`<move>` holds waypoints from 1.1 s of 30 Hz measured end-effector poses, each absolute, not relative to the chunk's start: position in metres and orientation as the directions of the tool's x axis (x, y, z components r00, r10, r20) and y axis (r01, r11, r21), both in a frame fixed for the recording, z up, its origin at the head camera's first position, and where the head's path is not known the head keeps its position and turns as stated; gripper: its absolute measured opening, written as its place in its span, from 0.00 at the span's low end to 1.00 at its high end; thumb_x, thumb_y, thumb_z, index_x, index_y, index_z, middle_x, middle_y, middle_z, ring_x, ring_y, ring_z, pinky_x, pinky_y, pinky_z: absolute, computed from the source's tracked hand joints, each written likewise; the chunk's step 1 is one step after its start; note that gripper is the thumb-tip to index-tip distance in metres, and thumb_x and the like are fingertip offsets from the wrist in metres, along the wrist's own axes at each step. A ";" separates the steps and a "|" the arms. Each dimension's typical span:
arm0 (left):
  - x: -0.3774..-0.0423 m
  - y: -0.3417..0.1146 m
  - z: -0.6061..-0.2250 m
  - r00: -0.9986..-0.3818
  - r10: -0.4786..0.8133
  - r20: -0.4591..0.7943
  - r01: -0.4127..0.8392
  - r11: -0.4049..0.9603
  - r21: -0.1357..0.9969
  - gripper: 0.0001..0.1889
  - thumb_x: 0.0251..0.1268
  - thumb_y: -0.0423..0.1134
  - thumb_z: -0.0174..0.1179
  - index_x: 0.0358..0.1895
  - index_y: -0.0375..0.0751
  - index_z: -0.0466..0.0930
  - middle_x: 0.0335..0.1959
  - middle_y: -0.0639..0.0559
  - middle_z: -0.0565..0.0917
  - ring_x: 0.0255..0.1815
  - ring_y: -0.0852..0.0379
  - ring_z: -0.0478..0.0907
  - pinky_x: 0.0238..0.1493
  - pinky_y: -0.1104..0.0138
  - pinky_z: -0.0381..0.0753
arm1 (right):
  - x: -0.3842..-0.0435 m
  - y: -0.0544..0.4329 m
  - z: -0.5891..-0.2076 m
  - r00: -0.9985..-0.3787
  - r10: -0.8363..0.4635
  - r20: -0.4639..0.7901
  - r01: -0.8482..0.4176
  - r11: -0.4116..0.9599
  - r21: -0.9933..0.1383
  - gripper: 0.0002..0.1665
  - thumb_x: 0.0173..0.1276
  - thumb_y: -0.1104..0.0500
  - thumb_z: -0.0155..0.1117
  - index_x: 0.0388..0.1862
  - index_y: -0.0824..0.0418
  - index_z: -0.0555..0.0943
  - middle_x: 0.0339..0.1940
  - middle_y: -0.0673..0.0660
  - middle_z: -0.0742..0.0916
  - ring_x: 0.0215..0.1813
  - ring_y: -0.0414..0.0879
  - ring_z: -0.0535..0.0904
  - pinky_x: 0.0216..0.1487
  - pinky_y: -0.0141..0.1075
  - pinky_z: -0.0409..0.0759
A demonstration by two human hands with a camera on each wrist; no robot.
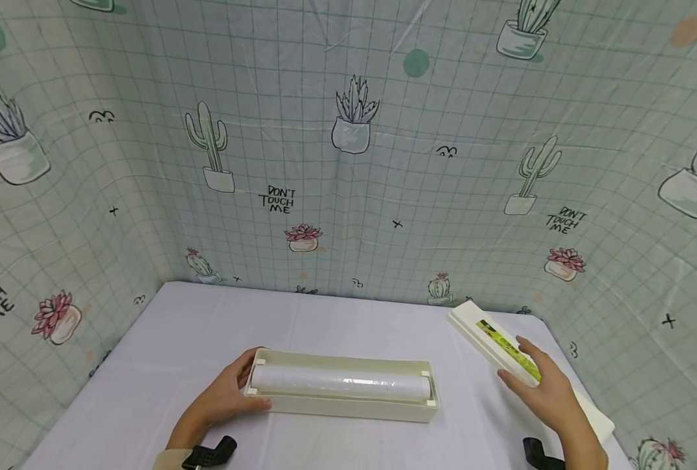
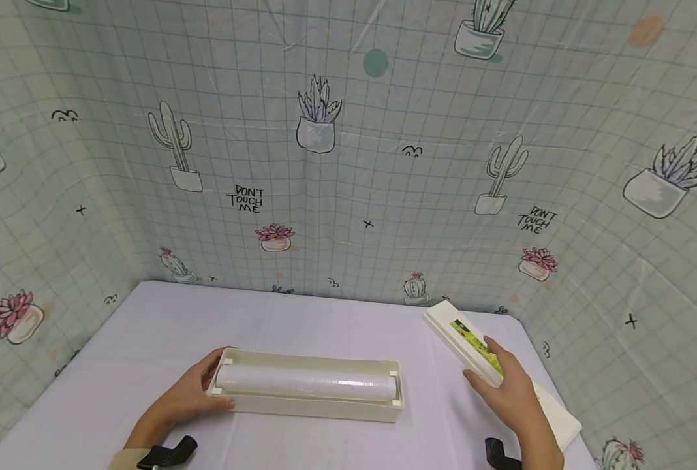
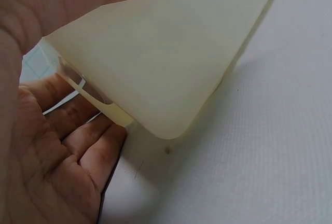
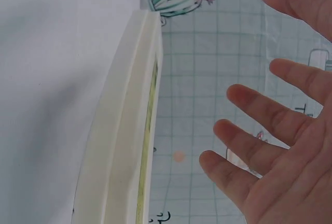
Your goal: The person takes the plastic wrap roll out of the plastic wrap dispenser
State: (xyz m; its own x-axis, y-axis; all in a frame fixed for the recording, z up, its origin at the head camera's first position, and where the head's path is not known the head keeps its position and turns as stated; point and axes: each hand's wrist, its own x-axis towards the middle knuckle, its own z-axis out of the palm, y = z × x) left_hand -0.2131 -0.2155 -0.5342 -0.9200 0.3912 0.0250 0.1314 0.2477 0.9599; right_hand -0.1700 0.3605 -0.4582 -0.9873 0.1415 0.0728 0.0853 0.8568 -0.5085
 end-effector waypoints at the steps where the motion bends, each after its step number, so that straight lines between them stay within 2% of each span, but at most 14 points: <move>1: -0.213 -0.216 -0.534 -0.921 0.390 0.023 0.130 0.249 0.960 0.54 0.48 0.37 0.81 0.78 0.33 0.57 0.73 0.34 0.70 0.74 0.42 0.68 0.62 0.78 0.70 | -0.171 0.358 -0.458 -0.988 0.137 0.076 0.080 0.857 -0.509 0.57 0.68 0.35 0.69 0.83 0.62 0.57 0.76 0.76 0.67 0.74 0.75 0.62 0.63 0.74 0.63; 5: -0.213 -0.215 -0.534 -0.923 0.386 0.015 0.120 0.250 0.961 0.54 0.48 0.37 0.81 0.78 0.34 0.57 0.73 0.35 0.70 0.74 0.37 0.67 0.61 0.77 0.71 | -0.172 0.349 -0.457 -0.987 0.106 0.123 0.029 0.860 -0.509 0.55 0.66 0.37 0.71 0.81 0.64 0.60 0.76 0.75 0.69 0.73 0.74 0.65 0.62 0.71 0.66; 7: -0.213 -0.215 -0.534 -0.923 0.385 0.014 0.117 0.247 0.962 0.54 0.48 0.37 0.81 0.78 0.34 0.58 0.73 0.35 0.70 0.74 0.38 0.67 0.61 0.77 0.71 | -0.172 0.345 -0.456 -0.985 0.084 0.151 -0.006 0.859 -0.512 0.54 0.66 0.39 0.72 0.80 0.64 0.61 0.75 0.75 0.70 0.72 0.74 0.66 0.62 0.71 0.67; 9: -0.213 -0.214 -0.534 -0.921 0.389 0.017 0.119 0.239 0.964 0.53 0.49 0.37 0.81 0.78 0.34 0.58 0.73 0.34 0.70 0.73 0.44 0.69 0.61 0.77 0.72 | -0.173 0.341 -0.455 -0.983 0.068 0.169 -0.029 0.857 -0.514 0.54 0.66 0.40 0.73 0.80 0.65 0.62 0.75 0.74 0.71 0.72 0.74 0.66 0.62 0.70 0.67; 11: -0.214 -0.213 -0.534 -0.920 0.392 0.020 0.120 0.233 0.965 0.54 0.49 0.37 0.81 0.78 0.33 0.57 0.73 0.34 0.70 0.73 0.43 0.69 0.61 0.77 0.72 | -0.173 0.339 -0.453 -0.981 0.056 0.184 -0.048 0.856 -0.514 0.53 0.65 0.41 0.74 0.80 0.65 0.63 0.75 0.74 0.71 0.73 0.74 0.66 0.63 0.70 0.66; 14: -0.214 -0.212 -0.533 -0.920 0.392 0.017 0.116 0.229 0.967 0.54 0.49 0.36 0.81 0.78 0.33 0.56 0.74 0.33 0.69 0.74 0.41 0.69 0.61 0.77 0.72 | -0.173 0.337 -0.451 -0.980 0.042 0.195 -0.066 0.855 -0.514 0.53 0.65 0.41 0.74 0.80 0.65 0.62 0.75 0.74 0.71 0.73 0.73 0.66 0.64 0.71 0.66; 16: -0.214 -0.212 -0.533 -0.922 0.388 0.011 0.107 0.227 0.968 0.54 0.49 0.36 0.80 0.79 0.32 0.56 0.74 0.33 0.69 0.75 0.35 0.67 0.61 0.77 0.72 | -0.174 0.334 -0.449 -0.976 0.035 0.216 -0.083 0.853 -0.515 0.53 0.65 0.43 0.75 0.79 0.65 0.63 0.74 0.74 0.72 0.72 0.73 0.67 0.63 0.70 0.67; 24: -0.214 -0.212 -0.531 -0.923 0.386 0.001 0.098 0.233 0.968 0.54 0.49 0.37 0.80 0.79 0.32 0.56 0.74 0.33 0.69 0.74 0.36 0.67 0.60 0.77 0.73 | -0.178 0.316 -0.449 -0.935 -0.031 0.354 -0.217 0.840 -0.497 0.47 0.62 0.51 0.79 0.75 0.65 0.70 0.70 0.71 0.77 0.71 0.71 0.70 0.63 0.69 0.69; 33: -0.216 -0.212 -0.529 -0.924 0.383 -0.009 0.087 0.234 0.968 0.53 0.49 0.36 0.81 0.78 0.34 0.58 0.74 0.36 0.70 0.74 0.46 0.69 0.62 0.78 0.70 | -0.180 0.293 -0.450 -0.927 -0.102 0.361 -0.284 0.818 -0.500 0.45 0.63 0.51 0.78 0.75 0.63 0.70 0.71 0.67 0.77 0.71 0.68 0.71 0.64 0.66 0.70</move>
State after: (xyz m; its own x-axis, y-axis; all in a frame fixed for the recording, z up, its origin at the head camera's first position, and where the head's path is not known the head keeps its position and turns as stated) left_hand -0.2158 -0.2120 -0.5286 -0.9239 0.3826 -0.0092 0.0872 0.2339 0.9683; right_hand -0.1799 0.2933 -0.4501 -0.9271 -0.1015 0.3609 -0.2844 0.8177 -0.5004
